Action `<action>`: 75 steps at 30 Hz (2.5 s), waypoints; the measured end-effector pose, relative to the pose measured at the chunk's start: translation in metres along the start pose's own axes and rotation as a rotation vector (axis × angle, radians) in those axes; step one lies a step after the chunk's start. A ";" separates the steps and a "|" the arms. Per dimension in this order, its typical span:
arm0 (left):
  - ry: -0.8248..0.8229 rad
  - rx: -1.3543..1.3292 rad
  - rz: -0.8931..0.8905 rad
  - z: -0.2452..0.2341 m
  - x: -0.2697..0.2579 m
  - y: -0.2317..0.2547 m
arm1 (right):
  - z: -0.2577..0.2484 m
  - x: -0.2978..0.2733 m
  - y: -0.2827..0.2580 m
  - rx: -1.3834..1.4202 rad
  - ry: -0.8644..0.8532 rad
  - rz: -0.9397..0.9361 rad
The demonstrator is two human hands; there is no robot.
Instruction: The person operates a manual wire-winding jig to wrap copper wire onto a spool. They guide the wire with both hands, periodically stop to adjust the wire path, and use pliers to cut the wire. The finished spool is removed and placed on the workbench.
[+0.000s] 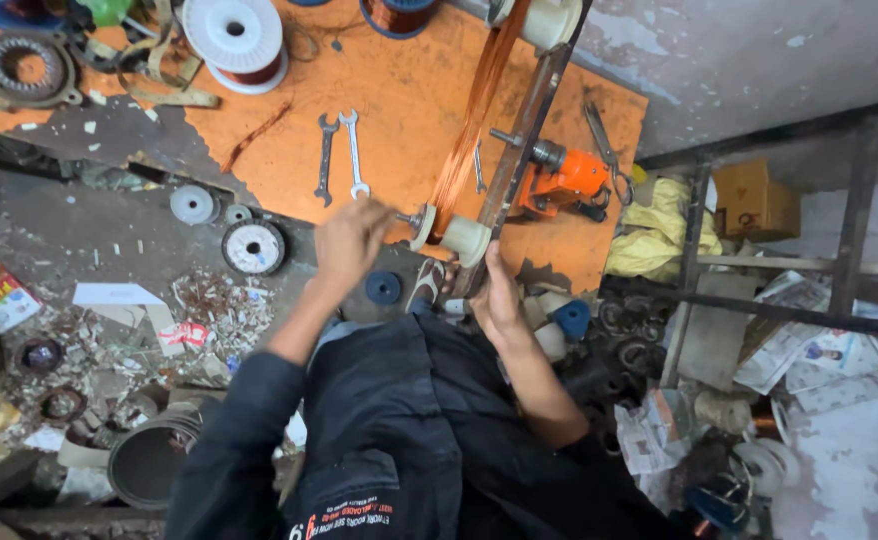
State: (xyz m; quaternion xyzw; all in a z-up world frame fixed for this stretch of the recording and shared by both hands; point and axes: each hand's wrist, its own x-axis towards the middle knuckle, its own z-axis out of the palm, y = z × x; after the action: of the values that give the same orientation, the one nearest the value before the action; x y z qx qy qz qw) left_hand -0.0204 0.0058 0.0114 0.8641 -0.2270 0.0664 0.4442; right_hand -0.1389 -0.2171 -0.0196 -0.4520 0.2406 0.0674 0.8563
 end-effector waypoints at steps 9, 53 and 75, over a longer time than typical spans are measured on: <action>-0.010 -0.041 0.084 0.007 0.010 -0.015 | -0.005 -0.001 0.003 0.026 -0.032 0.021; 0.379 0.172 -0.214 0.037 -0.025 0.051 | -0.305 0.178 -0.172 -1.429 0.128 -0.638; -0.141 -1.135 -0.765 0.055 -0.018 -0.041 | -0.303 0.143 -0.144 -1.462 0.384 -0.261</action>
State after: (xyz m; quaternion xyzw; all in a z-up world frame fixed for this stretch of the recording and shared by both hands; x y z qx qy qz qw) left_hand -0.0223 -0.0117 -0.0572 0.5193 0.0660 -0.2806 0.8045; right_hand -0.0721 -0.5600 -0.1252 -0.9319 0.2241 0.0282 0.2839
